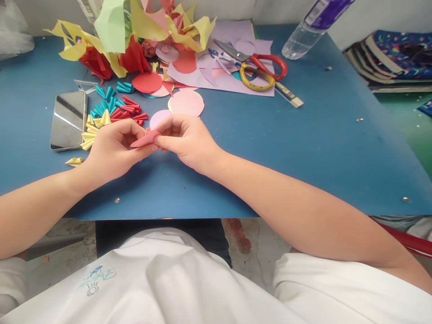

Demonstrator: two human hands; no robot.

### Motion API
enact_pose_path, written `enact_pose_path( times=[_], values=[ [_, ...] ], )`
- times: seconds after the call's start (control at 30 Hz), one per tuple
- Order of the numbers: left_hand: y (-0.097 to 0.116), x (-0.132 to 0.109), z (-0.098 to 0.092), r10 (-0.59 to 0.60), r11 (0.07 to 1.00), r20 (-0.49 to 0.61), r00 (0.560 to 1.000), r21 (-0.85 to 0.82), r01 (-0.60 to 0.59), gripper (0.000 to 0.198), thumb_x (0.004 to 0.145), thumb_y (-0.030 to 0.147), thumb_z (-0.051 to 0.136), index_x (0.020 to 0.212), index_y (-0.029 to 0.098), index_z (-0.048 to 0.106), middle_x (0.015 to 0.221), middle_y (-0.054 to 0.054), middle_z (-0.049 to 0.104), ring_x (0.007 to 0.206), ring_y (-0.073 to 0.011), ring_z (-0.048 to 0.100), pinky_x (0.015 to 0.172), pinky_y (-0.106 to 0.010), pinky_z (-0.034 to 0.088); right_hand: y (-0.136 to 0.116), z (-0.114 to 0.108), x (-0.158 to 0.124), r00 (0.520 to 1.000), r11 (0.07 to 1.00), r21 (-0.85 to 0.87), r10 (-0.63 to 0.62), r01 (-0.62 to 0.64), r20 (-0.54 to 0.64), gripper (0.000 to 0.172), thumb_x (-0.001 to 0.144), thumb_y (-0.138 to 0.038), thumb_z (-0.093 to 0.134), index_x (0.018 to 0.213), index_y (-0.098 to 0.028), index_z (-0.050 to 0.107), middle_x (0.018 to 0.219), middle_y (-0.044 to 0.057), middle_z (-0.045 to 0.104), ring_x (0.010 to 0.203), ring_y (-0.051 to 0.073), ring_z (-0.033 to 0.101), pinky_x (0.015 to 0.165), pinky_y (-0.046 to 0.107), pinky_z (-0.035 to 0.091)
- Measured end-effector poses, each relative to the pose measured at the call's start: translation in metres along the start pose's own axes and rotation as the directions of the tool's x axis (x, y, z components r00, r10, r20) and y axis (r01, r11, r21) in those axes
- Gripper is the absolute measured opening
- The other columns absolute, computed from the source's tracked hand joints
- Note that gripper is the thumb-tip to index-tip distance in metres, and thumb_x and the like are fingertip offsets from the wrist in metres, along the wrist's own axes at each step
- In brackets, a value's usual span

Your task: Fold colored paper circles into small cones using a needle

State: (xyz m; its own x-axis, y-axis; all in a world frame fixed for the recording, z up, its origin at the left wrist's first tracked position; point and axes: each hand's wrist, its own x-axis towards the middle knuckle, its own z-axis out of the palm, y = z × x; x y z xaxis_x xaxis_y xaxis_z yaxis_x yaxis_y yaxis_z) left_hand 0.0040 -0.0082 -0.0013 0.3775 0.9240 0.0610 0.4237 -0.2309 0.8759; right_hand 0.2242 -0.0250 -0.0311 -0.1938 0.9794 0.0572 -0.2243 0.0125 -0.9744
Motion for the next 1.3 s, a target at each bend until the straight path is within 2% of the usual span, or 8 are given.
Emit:
enact_pose_path(
  times=[0.37,0.57,0.7,0.77,0.9,1.03,1.17,1.3],
  values=[
    [0.0043,-0.0004,-0.0015,-0.003,0.996,-0.064,0.998,-0.09,-0.003,0.034,0.085,0.043,0.098,0.081,0.025,0.07,0.083,-0.002,0.071,0.085,-0.0226,0.069,0.079,-0.039,0.058,0.0059,-0.0025,0.0014,1.0,1.0,0.008,-0.019,0.02,-0.018,0.049,0.075,-0.054,0.125,0.094,-0.026,0.09,0.096,0.003,0.088,0.092,0.026,0.083,0.088,0.046,0.075],
    [0.0013,0.0005,-0.0007,-0.004,0.988,-0.089,0.996,-0.154,-0.01,0.036,0.084,0.039,0.103,0.08,0.025,0.07,0.08,0.001,0.068,0.077,-0.0175,0.061,0.069,-0.035,0.049,-0.0006,0.0,0.0001,0.998,0.997,0.07,-0.011,0.015,-0.057,0.028,0.089,-0.043,0.111,0.091,-0.024,0.09,0.093,0.004,0.088,0.089,0.024,0.083,0.089,0.044,0.076],
    [0.0024,0.0012,-0.0005,-0.039,0.981,-0.065,0.997,-0.195,0.025,0.037,0.082,0.037,0.103,0.079,0.025,0.068,0.077,0.001,0.065,0.075,-0.0169,0.058,0.068,-0.034,0.047,-0.0027,0.0001,-0.0002,0.998,0.998,0.065,-0.004,0.008,-0.063,0.022,0.087,-0.038,0.108,0.091,-0.024,0.091,0.093,0.004,0.089,0.088,0.024,0.083,0.089,0.044,0.077],
    [0.0026,0.0017,-0.0008,-0.083,0.977,-0.054,0.995,-0.2,0.07,0.039,0.081,0.037,0.104,0.079,0.025,0.067,0.077,0.001,0.066,0.075,-0.0175,0.06,0.069,-0.034,0.047,-0.0014,-0.0004,0.0002,0.998,0.998,0.064,-0.016,0.02,-0.058,0.027,0.085,-0.04,0.113,0.094,-0.025,0.092,0.093,0.003,0.09,0.088,0.024,0.083,0.09,0.044,0.078],
    [0.0032,0.0024,-0.0021,-0.176,0.95,-0.021,0.984,-0.264,0.165,0.041,0.081,0.037,0.106,0.08,0.025,0.068,0.079,0.0,0.071,0.08,-0.0201,0.07,0.073,-0.034,0.051,0.0021,-0.0019,0.0012,0.997,0.997,0.043,-0.069,0.07,-0.036,0.046,0.076,-0.054,0.123,0.099,-0.026,0.094,0.097,0.004,0.092,0.09,0.026,0.087,0.09,0.045,0.078],
    [0.0063,0.0015,-0.0033,-0.218,0.903,0.055,0.974,-0.367,0.223,0.037,0.08,0.035,0.109,0.085,0.024,0.074,0.084,-0.001,0.077,0.084,-0.0203,0.073,0.078,-0.036,0.054,0.0019,-0.0039,0.0014,0.996,0.996,0.019,-0.092,0.092,-0.015,0.055,0.069,-0.058,0.127,0.099,-0.027,0.093,0.097,0.003,0.092,0.092,0.028,0.09,0.092,0.048,0.08],
    [0.0069,0.0007,-0.0036,-0.229,0.891,0.072,0.971,-0.386,0.239,0.039,0.081,0.034,0.11,0.083,0.023,0.072,0.084,-0.001,0.078,0.082,-0.019,0.071,0.076,-0.036,0.05,-0.0001,-0.0047,0.0,0.996,0.995,0.019,-0.094,0.094,-0.001,0.057,0.065,-0.053,0.13,0.1,-0.027,0.094,0.099,0.004,0.093,0.094,0.03,0.091,0.096,0.051,0.081],
    [0.0038,0.0012,-0.0043,-0.203,0.913,0.066,0.977,-0.347,0.214,0.036,0.083,0.03,0.11,0.091,0.023,0.075,0.087,0.001,0.079,0.083,-0.0174,0.07,0.077,-0.036,0.05,-0.0006,-0.0035,-0.0018,0.994,0.997,0.007,-0.081,0.082,-0.071,0.05,0.069,-0.05,0.129,0.097,-0.027,0.094,0.099,0.005,0.092,0.094,0.03,0.088,0.093,0.051,0.079]
  ],
)
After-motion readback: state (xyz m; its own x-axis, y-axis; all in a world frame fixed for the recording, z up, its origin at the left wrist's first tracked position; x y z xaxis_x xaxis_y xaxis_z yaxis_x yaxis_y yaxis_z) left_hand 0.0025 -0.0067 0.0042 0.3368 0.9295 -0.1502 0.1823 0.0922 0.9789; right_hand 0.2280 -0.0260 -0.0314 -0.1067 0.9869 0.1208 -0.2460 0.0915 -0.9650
